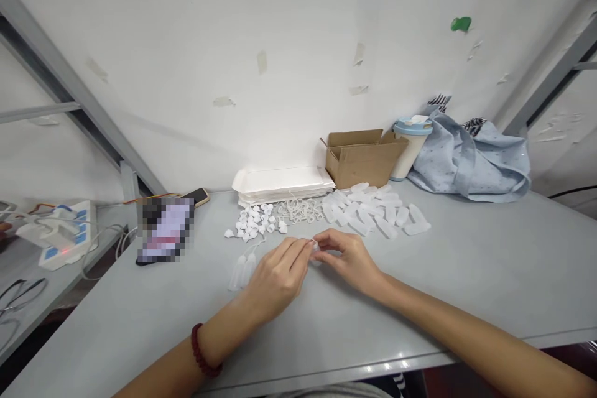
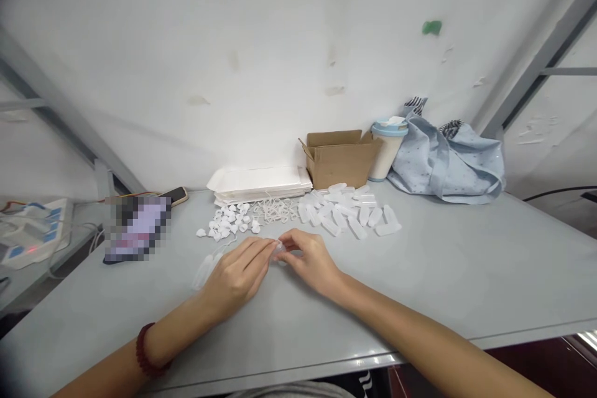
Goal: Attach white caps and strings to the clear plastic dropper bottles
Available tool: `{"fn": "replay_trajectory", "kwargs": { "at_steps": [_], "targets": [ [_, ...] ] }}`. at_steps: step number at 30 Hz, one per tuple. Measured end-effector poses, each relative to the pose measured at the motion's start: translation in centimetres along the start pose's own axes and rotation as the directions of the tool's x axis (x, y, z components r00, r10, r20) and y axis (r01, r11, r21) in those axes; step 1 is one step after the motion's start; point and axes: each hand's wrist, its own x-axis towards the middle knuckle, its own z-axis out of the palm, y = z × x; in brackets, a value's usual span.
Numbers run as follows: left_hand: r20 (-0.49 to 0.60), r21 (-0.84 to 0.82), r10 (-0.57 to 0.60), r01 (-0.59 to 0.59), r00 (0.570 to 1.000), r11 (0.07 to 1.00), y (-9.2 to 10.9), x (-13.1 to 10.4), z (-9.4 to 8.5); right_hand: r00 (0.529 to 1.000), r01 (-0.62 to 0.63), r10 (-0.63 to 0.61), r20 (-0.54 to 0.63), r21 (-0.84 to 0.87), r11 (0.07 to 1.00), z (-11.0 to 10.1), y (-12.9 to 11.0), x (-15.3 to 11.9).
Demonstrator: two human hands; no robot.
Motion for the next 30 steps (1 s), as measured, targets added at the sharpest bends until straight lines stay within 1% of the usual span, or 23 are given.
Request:
{"fn": "replay_trajectory", "kwargs": {
  "at_steps": [3, 7, 10, 12, 15, 17, 20, 24, 26, 27, 29, 30],
  "targets": [
    [-0.016, 0.019, 0.046, -0.045, 0.999, 0.999, 0.0, -0.1, 0.1, 1.0, -0.026, 0.027, -0.006, 0.028, 0.999, 0.1, 0.2, -0.1],
    [0.027, 0.074, 0.094, -0.096, 0.995, 0.993, -0.2, -0.5, 0.2, 0.999, -0.047, 0.046, 0.007, 0.064, 0.997, 0.2, 0.3, -0.1],
    [0.059, 0.107, 0.14, -0.145, 0.988, 0.984, -0.4, -0.8, 0.3, 0.998, -0.06, 0.059, 0.014, 0.058, 0.997, 0.2, 0.3, 0.0],
    [0.062, 0.108, 0.14, -0.146, 0.988, 0.983, -0.5, -0.8, 0.5, 0.996, -0.084, 0.082, 0.028, 0.053, 0.995, 0.2, 0.3, 0.1],
    [0.04, 0.066, 0.089, -0.092, 0.995, 0.994, -0.6, -0.5, 0.6, 0.991, -0.127, 0.122, 0.055, 0.084, 0.988, 0.1, 0.3, 0.4],
    [0.044, 0.025, 0.045, -0.047, 0.998, 0.999, -0.5, -0.3, 0.5, 0.988, -0.152, 0.146, 0.058, 0.113, 0.982, 0.1, 0.2, 0.5],
    [0.097, -0.009, 0.004, -0.003, 0.995, 1.0, -0.4, -0.2, 0.3, 0.983, -0.177, 0.17, 0.063, 0.14, 0.974, 0.0, 0.1, 0.5],
    [0.153, -0.077, -0.004, 0.016, 0.988, 0.997, -0.6, -0.5, 0.0, 0.98, -0.193, 0.18, 0.082, 0.182, 0.964, 0.0, 0.3, 0.5],
    [0.16, -0.154, -0.046, 0.071, 0.986, 0.986, -0.7, -0.7, -0.4, 0.97, -0.232, 0.202, 0.132, 0.275, 0.933, -0.1, 0.2, 0.6],
    [0.16, -0.191, -0.085, 0.116, 0.983, 0.975, -0.8, -0.8, -0.6, 0.96, -0.265, 0.217, 0.175, 0.333, 0.905, -0.3, 0.1, 0.7],
    [0.163, -0.247, -0.168, 0.206, 0.972, 0.947, -0.9, -0.8, -1.1, 0.93, -0.345, 0.237, 0.281, 0.444, 0.827, -0.7, -0.4, 0.8],
    [0.173, -0.268, -0.191, 0.233, 0.966, 0.935, -0.9, -0.8, -1.4, 0.911, -0.385, 0.24, 0.334, 0.488, 0.783, -1.0, -0.7, 0.9]
  ]
}}
